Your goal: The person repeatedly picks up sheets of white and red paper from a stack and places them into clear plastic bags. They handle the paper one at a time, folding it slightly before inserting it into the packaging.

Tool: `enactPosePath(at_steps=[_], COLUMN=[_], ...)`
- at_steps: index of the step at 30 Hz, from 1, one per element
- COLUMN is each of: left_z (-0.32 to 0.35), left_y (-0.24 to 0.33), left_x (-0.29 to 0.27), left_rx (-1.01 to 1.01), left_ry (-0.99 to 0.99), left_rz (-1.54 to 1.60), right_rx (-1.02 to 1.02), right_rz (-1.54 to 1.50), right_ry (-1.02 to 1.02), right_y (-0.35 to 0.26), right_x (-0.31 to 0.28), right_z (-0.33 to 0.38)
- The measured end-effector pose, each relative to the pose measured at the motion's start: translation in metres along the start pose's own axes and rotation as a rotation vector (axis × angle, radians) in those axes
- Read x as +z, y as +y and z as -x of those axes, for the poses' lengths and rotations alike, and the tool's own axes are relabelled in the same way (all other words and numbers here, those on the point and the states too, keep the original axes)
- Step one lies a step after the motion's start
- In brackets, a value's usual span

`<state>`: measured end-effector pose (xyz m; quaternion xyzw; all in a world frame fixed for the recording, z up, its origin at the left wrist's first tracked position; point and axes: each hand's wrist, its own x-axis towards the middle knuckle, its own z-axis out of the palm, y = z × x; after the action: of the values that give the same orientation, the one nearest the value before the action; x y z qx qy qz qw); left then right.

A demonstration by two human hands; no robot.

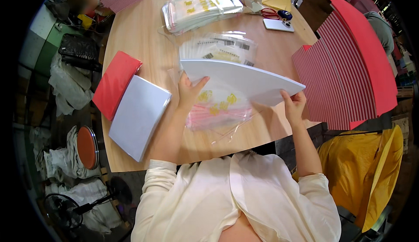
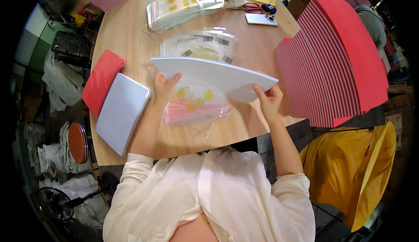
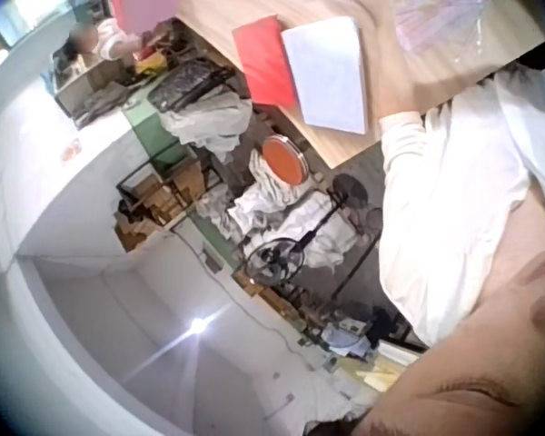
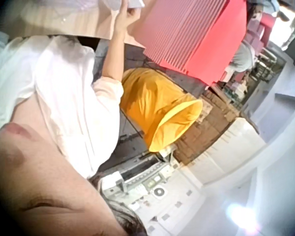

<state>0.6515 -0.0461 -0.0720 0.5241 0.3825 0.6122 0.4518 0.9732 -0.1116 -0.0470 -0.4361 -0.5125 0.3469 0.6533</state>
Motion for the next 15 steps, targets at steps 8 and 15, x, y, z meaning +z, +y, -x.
enactPosePath(at_steps=[8,15], left_z=[-0.004,0.015], left_y=[-0.009,0.003], left_x=[0.003,0.016], left_rx=[0.038,0.116], left_ry=[0.000,0.003], left_rz=[-0.049,-0.719], right_rx=[0.130,0.276], right_rz=[0.126,0.256], right_ry=[-0.287,-0.016], right_y=[0.030,-0.012], right_x=[-0.013,-0.052], right_z=[-0.011,0.013])
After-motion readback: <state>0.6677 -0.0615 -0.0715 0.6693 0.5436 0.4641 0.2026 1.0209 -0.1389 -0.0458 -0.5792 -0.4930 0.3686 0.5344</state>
